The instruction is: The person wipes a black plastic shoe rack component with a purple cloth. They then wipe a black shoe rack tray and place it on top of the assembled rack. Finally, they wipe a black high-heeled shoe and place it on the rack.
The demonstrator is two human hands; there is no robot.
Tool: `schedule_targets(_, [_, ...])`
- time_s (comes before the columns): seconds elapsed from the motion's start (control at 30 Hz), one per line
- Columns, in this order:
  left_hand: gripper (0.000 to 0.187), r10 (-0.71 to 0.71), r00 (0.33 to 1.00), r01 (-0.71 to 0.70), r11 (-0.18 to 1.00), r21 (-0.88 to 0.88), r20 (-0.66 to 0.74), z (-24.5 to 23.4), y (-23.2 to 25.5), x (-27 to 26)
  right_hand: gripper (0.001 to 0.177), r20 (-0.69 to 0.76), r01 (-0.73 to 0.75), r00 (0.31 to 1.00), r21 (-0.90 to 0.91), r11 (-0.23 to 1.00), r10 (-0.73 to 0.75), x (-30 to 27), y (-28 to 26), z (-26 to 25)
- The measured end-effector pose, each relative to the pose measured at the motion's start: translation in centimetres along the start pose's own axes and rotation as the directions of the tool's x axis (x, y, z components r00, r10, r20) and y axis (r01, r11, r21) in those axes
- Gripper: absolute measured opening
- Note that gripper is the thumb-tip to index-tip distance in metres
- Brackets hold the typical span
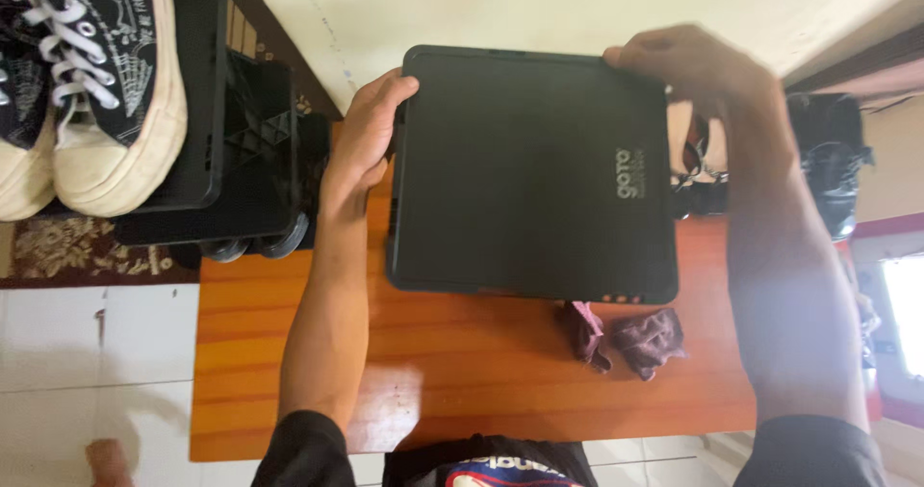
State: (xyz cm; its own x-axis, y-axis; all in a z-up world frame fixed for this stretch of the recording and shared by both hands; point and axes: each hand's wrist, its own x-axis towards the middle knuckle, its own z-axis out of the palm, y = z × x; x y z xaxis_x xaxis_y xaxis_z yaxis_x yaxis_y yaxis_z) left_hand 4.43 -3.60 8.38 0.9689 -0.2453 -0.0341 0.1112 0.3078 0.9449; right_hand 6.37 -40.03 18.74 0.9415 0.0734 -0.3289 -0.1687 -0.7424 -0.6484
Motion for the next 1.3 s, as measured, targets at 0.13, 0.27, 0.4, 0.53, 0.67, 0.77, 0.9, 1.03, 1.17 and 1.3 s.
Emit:
schedule_targets(0.13, [0.041, 0.016, 1.0, -0.015, 0.99, 0.143, -0.003, -0.3, -0.1, 0.7, 0.046, -0.062, -0.007, 0.998, 0.099, 0.995, 0.013, -1.4, -0.1, 1.7])
schedule_targets(0.27, [0.05, 0.069, 0.998, -0.068, 0.969, 0.238, 0.006, -1.2, -1.1, 2.2, 0.046, -0.146, -0.051, 0.987, 0.127, 0.991, 0.07, -1.4, 0.0, 2.6])
schedule_targets(0.4, [0.057, 0.081, 0.995, -0.069, 0.975, 0.211, -0.05, -1.1, -1.8, 2.0, 0.043, -0.172, 0.261, 0.965, 0.55, 0.793, -0.198, -0.1, 1.2, 3.3])
schedule_targets(0.53, [0.051, 0.293, 0.928, -0.247, 0.946, 0.208, -0.23, -0.7, -1.7, 0.0, 0.046, -0.17, 0.156, 0.985, 0.907, 0.391, 0.002, -1.8, 4.6, 3.6])
schedule_targets(0.67, [0.021, 0.486, 0.683, -0.491, 0.858, 0.15, -0.546, 0.2, -4.6, -10.8, 0.032, -0.44, 0.411, 0.887, 0.618, 0.67, -0.139, -9.8, 11.5, 8.6])
schedule_targets(0.77, [0.022, 0.319, 0.829, -0.35, 0.937, 0.019, -0.458, 4.8, -8.4, -19.9, 0.035, -0.322, 0.43, 0.903, 0.679, 0.595, -0.285, -17.7, 13.6, 11.9])
schedule_targets(0.9, [0.074, 0.269, 0.959, -0.259, 0.96, 0.104, -0.09, 9.0, -10.3, -20.9, 0.043, -0.251, 0.312, 0.944, 0.887, 0.341, -0.214, -20.1, 11.1, 16.1])
schedule_targets(1.03, [0.061, 0.361, 0.932, -0.362, 0.931, -0.044, -0.035, 10.6, -10.5, -18.0, 0.042, -0.304, 0.337, 0.938, 0.911, 0.237, -0.167, -19.9, 9.3, 17.8])
schedule_targets(1.17, [0.032, 0.302, 0.942, -0.307, 0.952, -0.013, -0.147, 10.3, -13.3, -17.2, 0.024, -0.399, 0.434, 0.898, 0.873, 0.223, -0.187, -19.0, 9.9, 18.8])
schedule_targets(1.3, [0.046, 0.327, 0.919, -0.333, 0.943, 0.011, -0.221, 10.6, -14.1, -17.0, 0.026, -0.397, 0.375, 0.915, 0.778, 0.504, -0.069, -19.4, 10.0, 17.9])
